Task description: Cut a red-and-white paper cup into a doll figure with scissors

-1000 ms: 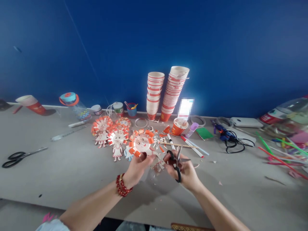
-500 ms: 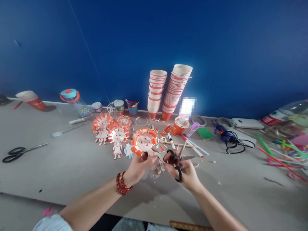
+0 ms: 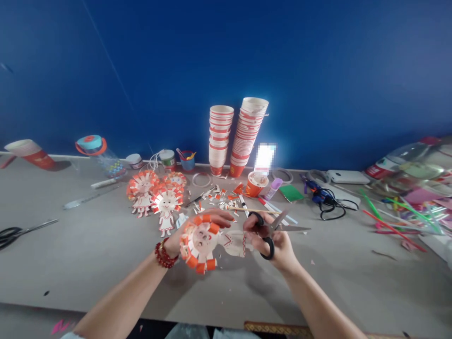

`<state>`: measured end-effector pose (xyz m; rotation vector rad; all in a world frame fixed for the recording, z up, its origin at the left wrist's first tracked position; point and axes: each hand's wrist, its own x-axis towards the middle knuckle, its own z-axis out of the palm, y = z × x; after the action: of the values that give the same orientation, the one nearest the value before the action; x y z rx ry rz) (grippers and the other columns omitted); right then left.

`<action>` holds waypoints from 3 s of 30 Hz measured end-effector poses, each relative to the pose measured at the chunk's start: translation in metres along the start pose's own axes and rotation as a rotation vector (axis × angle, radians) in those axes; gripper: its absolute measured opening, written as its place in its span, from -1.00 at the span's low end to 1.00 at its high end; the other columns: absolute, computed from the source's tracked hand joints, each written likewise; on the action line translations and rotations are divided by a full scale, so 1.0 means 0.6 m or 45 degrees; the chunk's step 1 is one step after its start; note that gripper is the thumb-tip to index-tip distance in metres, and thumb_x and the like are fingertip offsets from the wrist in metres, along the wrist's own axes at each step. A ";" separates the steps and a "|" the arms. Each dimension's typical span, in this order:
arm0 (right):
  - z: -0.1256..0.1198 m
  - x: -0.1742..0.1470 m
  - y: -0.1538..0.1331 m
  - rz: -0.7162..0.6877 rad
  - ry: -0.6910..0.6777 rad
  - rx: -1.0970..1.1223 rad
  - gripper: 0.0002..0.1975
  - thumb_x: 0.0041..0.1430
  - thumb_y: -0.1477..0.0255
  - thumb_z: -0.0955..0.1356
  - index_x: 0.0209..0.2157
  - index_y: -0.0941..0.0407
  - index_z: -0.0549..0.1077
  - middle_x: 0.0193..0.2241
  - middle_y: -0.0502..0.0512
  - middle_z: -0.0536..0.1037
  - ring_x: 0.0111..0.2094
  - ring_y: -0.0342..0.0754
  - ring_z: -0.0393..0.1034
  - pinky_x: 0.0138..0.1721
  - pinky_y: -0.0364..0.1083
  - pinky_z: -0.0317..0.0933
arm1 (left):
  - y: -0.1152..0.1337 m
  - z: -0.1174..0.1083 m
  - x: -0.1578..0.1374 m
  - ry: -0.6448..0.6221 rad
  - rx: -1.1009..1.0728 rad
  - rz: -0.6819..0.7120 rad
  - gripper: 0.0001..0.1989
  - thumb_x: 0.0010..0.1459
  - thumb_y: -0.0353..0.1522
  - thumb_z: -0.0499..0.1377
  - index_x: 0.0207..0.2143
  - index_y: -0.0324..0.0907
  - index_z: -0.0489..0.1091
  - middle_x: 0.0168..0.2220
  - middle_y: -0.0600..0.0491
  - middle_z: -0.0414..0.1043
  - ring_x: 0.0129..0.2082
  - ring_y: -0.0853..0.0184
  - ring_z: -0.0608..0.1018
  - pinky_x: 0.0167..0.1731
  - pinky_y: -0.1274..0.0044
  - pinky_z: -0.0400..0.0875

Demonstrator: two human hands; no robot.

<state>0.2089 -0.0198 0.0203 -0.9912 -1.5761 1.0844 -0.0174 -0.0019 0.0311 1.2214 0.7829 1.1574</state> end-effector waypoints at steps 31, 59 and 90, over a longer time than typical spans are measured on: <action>0.017 -0.004 0.000 0.436 -0.641 -0.058 -0.55 0.04 0.02 0.34 -0.51 0.16 0.38 -0.63 0.04 0.48 -0.59 -0.10 0.31 -0.59 -0.19 0.04 | -0.045 0.019 0.001 0.226 0.339 -0.047 -0.88 0.12 -0.32 0.11 -0.39 -0.21 0.32 -0.53 0.12 0.35 -0.50 0.37 0.49 -0.46 0.58 0.33; 0.027 0.000 0.035 0.548 -0.736 -0.037 -0.52 0.11 0.02 0.30 -0.51 0.20 0.39 -0.66 0.04 0.51 -0.62 -0.14 0.32 -0.58 -0.21 -0.03 | -0.041 0.019 -0.005 0.320 0.338 0.135 -0.89 0.21 -0.40 0.05 -0.40 -0.19 0.25 -0.48 0.15 0.28 -0.47 0.40 0.49 -0.42 0.57 0.33; 0.024 -0.006 0.021 0.640 -0.893 0.176 -0.50 0.15 0.02 0.26 -0.41 0.23 0.42 -0.49 0.17 0.60 -0.78 -0.30 0.11 -0.76 -0.28 -0.10 | -0.030 0.028 -0.020 0.235 0.740 0.204 -0.94 0.18 -0.42 0.02 -0.38 -0.16 0.23 -0.49 0.08 0.35 -0.51 0.38 0.43 -0.59 0.61 0.26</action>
<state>0.1970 -0.0223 0.0053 -0.9930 -1.7911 2.0272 -0.0006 -0.0173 0.0156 1.6931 1.2351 1.2259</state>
